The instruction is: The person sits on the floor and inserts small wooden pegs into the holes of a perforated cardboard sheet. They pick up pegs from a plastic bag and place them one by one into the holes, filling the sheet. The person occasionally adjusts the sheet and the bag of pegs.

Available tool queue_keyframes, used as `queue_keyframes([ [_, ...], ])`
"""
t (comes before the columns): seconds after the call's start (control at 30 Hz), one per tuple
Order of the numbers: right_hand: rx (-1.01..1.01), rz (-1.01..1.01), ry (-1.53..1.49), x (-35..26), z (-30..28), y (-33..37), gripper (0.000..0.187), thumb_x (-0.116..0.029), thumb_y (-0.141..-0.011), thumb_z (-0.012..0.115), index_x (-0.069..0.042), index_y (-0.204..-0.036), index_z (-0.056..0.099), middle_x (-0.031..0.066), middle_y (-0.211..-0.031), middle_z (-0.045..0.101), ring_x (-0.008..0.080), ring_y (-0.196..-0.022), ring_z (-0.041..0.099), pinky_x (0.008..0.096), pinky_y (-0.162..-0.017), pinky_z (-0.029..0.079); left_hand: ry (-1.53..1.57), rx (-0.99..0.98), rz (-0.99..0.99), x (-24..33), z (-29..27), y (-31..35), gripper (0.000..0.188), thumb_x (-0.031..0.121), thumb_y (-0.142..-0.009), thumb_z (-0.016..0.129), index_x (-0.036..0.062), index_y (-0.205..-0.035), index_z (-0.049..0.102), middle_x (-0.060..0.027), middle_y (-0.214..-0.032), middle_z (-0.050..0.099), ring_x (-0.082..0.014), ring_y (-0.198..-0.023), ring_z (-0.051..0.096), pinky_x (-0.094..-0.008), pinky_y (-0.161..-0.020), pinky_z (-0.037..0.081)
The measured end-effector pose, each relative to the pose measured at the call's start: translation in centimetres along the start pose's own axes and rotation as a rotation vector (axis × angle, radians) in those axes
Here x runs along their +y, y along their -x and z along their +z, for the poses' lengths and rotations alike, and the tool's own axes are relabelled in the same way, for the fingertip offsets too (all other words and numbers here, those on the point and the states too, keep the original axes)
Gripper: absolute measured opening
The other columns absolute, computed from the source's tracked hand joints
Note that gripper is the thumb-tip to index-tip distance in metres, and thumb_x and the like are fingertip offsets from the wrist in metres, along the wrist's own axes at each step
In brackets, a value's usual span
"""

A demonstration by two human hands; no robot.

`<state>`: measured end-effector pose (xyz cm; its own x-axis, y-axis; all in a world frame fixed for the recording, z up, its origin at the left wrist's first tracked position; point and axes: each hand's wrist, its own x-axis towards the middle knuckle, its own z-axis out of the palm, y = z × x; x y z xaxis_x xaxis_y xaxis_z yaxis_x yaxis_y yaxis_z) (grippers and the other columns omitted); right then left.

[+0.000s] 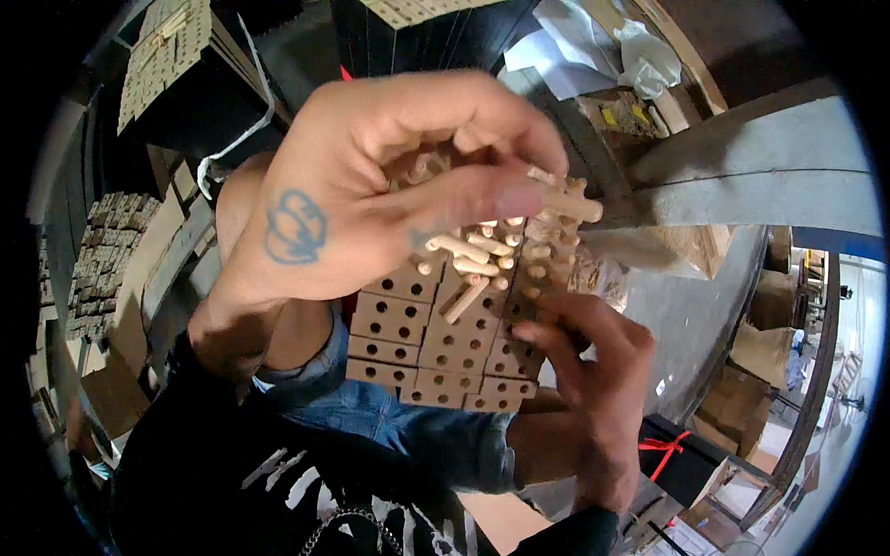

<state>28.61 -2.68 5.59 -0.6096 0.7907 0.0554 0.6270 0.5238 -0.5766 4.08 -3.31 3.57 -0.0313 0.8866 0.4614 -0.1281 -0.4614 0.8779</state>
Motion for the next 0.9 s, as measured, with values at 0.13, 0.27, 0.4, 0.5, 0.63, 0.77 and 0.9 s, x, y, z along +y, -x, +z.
queue_keyframes([
  [0.13,0.341,0.012,-0.538,-1.7,-0.9,0.2,0.037,0.001,-0.082,0.077,0.007,-0.116,0.064,0.0113,-0.085,0.07,0.016,-0.076,0.069,0.0271,-0.067,0.055,0.038,-0.084,-0.009,-0.4,0.6,0.1,0.018,0.009,-0.085,0.072,-0.0001,-0.1,0.068,-0.0145,-0.083,0.071,-0.0233,-0.072,0.07,-0.0326,-0.066,0.052],
  [0.27,0.297,-0.109,-0.641,-1.2,-0.7,-0.8,0.023,0.002,-0.089,0.071,0.007,-0.11,0.065,0.0131,-0.092,0.069,0.0163,-0.075,0.069,0.0256,-0.066,0.055,-0.132,-0.281,0.036,0.8,0.5,0.2,0.026,0.001,-0.09,0.07,-0.0022,-0.116,0.066,-0.0091,-0.102,0.069,-0.0118,-0.092,0.066,-0.0245,-0.078,0.052],
  [0.4,0.272,0.008,-0.614,-2.1,-1.8,-0.8,0.016,0.0,-0.087,0.072,0.006,-0.101,0.067,0.0129,-0.092,0.07,0.0158,-0.075,0.067,0.0262,-0.067,0.052,-0.114,-0.156,-0.073,0.3,-2.2,-0.5,0.025,0.011,-0.09,0.074,0.0003,-0.112,0.069,-0.0103,-0.103,0.069,-0.0164,-0.096,0.067,-0.0297,-0.083,0.053],
  [0.5,0.169,-0.049,-0.339,-0.1,-3.4,-0.3,0.017,-0.002,-0.082,0.076,0.004,-0.094,0.068,0.0112,-0.087,0.069,0.0195,-0.077,0.066,0.03,-0.069,0.05,-0.659,-0.205,-0.004,0.5,-4.4,-1.1,0.036,0.027,-0.087,0.078,0.0022,-0.111,0.069,-0.0128,-0.111,0.063,-0.0247,-0.103,0.062,-0.0382,-0.089,0.051],
  [0.63,0.069,-0.182,-0.183,0.5,-3.7,-0.6,0.018,-0.004,-0.08,0.078,0.002,-0.094,0.068,0.0114,-0.086,0.067,0.0223,-0.078,0.065,0.0322,-0.067,0.049,-0.915,-0.337,-0.037,0.0,-4.1,-0.2,0.043,0.035,-0.085,0.077,0.0047,-0.114,0.069,-0.0157,-0.128,0.057,-0.0346,-0.114,0.058,-0.0455,-0.095,0.047],
  [0.77,-0.012,-0.16,-0.113,0.3,-2.5,-0.8,0.02,-0.003,-0.076,0.079,0.002,-0.091,0.067,0.0117,-0.083,0.063,0.0232,-0.076,0.062,0.0327,-0.066,0.048,-1.085,-0.353,-0.052,0.4,-3.3,0.5,0.045,0.035,-0.089,0.072,0.0039,-0.122,0.065,-0.0162,-0.135,0.055,-0.0381,-0.118,0.059,-0.0497,-0.099,0.046],
  [0.9,0.025,-0.227,0.004,0.0,-1.5,-1.3,0.02,-0.002,-0.074,0.08,0.0,-0.089,0.067,0.011,-0.081,0.062,0.0288,-0.073,0.061,0.0359,-0.065,0.049,-1.08,-0.414,-0.056,1.1,-2.4,-0.1,0.037,0.023,-0.093,0.068,-0.0003,-0.121,0.063,-0.0156,-0.133,0.056,-0.0382,-0.115,0.06,-0.0492,-0.1,0.045],
])
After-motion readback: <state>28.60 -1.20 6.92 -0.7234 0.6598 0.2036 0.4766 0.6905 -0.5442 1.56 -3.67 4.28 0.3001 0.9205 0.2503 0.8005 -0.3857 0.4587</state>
